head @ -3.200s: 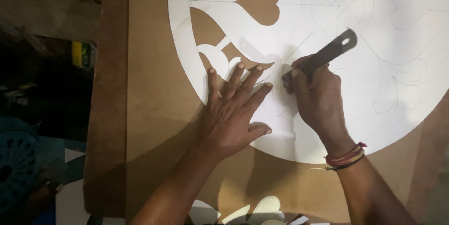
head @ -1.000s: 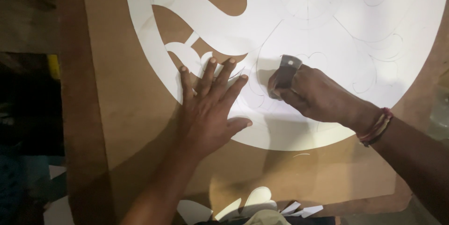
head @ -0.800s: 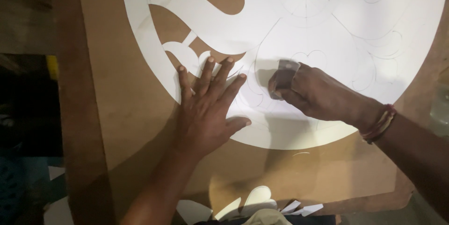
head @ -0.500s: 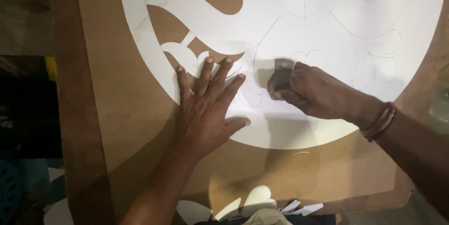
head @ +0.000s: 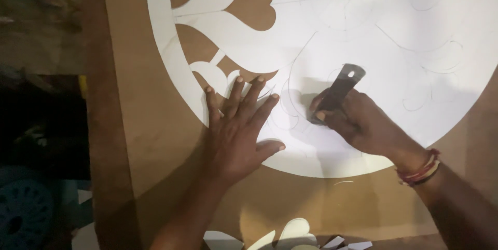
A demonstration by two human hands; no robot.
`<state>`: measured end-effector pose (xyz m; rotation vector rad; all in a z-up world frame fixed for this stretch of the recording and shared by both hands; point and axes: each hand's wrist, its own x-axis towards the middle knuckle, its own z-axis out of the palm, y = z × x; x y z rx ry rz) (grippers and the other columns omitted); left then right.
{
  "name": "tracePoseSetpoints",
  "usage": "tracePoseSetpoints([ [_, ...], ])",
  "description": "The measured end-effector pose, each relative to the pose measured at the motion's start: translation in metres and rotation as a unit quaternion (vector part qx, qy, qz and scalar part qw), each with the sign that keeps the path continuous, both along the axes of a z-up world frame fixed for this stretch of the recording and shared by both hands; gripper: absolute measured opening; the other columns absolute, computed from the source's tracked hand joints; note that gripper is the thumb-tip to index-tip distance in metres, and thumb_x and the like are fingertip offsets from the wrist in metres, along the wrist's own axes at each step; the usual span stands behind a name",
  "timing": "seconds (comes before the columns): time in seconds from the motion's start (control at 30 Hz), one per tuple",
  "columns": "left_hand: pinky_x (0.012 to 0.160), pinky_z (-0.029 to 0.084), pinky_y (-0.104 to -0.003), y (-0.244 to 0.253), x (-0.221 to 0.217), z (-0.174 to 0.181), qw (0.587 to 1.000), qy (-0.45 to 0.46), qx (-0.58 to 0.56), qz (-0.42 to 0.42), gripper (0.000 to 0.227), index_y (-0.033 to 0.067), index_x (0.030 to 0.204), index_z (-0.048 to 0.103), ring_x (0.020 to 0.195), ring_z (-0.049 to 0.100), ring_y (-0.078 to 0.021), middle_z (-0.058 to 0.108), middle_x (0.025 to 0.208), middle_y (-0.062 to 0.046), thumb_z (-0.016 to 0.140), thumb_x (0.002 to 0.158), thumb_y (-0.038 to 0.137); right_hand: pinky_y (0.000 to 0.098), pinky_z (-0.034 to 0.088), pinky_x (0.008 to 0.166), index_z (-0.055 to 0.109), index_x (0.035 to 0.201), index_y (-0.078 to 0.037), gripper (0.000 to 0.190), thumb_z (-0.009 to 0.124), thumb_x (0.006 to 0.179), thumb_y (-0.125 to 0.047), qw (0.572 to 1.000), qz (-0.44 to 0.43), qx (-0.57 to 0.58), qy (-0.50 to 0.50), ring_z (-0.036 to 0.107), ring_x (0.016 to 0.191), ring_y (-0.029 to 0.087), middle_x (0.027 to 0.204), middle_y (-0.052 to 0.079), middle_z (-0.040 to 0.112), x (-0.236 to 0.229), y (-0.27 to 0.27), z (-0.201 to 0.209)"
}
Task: Manually carving decorative patterns into a circular white board using a hand-held carving knife.
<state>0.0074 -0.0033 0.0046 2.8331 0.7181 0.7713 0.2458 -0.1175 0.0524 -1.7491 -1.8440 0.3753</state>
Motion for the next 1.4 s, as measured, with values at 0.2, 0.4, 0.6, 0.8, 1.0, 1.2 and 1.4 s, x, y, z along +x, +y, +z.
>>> tracePoseSetpoints([
  [0.2, 0.113, 0.005, -0.078, -0.003, 0.001, 0.007, 0.999, 0.03, -0.007, 0.011, 0.091, 0.0174, 0.147, 0.049, 0.151, 0.014, -0.0393, 0.026, 0.163, -0.011, 0.078, 0.072, 0.059, 0.0336, 0.054, 0.069, 0.068, 0.111, -0.005, 0.021, 0.066, 0.093, -0.017, 0.992, -0.106, -0.022, 0.07, 0.068, 0.072, 0.018, 0.082, 0.008, 0.076, -0.007, -0.008, -0.01],
  [0.4, 0.112, 0.009, -0.078, -0.002, -0.004, 0.001, 1.0, -0.004, 0.001, -0.012, 0.084, 0.0152, 0.147, 0.05, 0.151, 0.018, -0.0402, 0.028, 0.163, -0.012, 0.076, 0.078, 0.056, 0.0314, 0.051, 0.071, 0.068, 0.111, -0.002, 0.017, 0.064, 0.098, -0.012, 0.979, -0.122, 0.076, 0.147, 0.061, 0.078, 0.015, 0.083, 0.009, 0.071, -0.021, -0.021, -0.034],
  [0.6, 0.115, 0.009, -0.078, -0.017, 0.006, -0.002, 0.999, -0.04, -0.003, 0.029, 0.074, 0.0148, 0.144, 0.054, 0.152, 0.02, -0.0398, 0.03, 0.162, -0.012, 0.074, 0.083, 0.051, 0.0304, 0.05, 0.072, 0.066, 0.116, 0.0, 0.019, 0.063, 0.1, -0.01, 0.954, -0.193, 0.122, 0.194, 0.063, 0.082, 0.014, 0.087, 0.008, 0.073, -0.04, -0.027, -0.052],
  [0.8, 0.118, 0.007, -0.076, -0.019, 0.003, -0.015, 0.996, -0.089, -0.001, 0.025, 0.07, 0.0157, 0.146, 0.054, 0.155, 0.02, -0.0375, 0.03, 0.165, -0.01, 0.075, 0.085, 0.044, 0.0318, 0.054, 0.089, 0.066, 0.115, 0.0, 0.017, 0.062, 0.099, -0.003, 0.957, -0.147, 0.166, 0.188, 0.07, 0.102, 0.018, 0.109, 0.009, 0.074, -0.045, -0.039, -0.061],
  [1.0, 0.121, 0.008, -0.072, -0.02, -0.007, -0.015, 0.995, -0.085, -0.043, 0.004, 0.078, 0.0155, 0.147, 0.052, 0.155, 0.018, -0.0329, 0.029, 0.165, -0.008, 0.079, 0.079, 0.043, 0.0325, 0.054, 0.082, 0.074, 0.103, -0.006, 0.015, 0.068, 0.091, -0.001, 0.993, -0.07, 0.091, 0.008, 0.07, 0.097, 0.018, 0.109, 0.004, 0.076, -0.04, -0.015, -0.041],
  [1.2, 0.121, 0.009, -0.071, -0.02, -0.013, -0.02, 0.994, -0.099, -0.042, -0.004, 0.078, 0.0162, 0.147, 0.053, 0.155, 0.019, -0.0324, 0.03, 0.165, -0.007, 0.08, 0.079, 0.043, 0.0335, 0.053, 0.082, 0.076, 0.104, -0.009, 0.021, 0.07, 0.087, 0.0, 0.992, -0.075, 0.09, -0.044, 0.068, 0.097, 0.02, 0.108, 0.004, 0.076, -0.043, -0.011, -0.043],
  [1.4, 0.122, 0.009, -0.071, -0.018, -0.015, -0.019, 0.994, -0.104, -0.039, -0.008, 0.077, 0.0159, 0.146, 0.053, 0.155, 0.019, -0.0325, 0.031, 0.165, -0.007, 0.081, 0.079, 0.043, 0.0336, 0.054, 0.079, 0.075, 0.105, -0.01, 0.016, 0.069, 0.092, -0.004, 0.995, -0.072, 0.065, -0.021, 0.069, 0.091, 0.019, 0.103, 0.003, 0.076, -0.043, -0.009, -0.038],
])
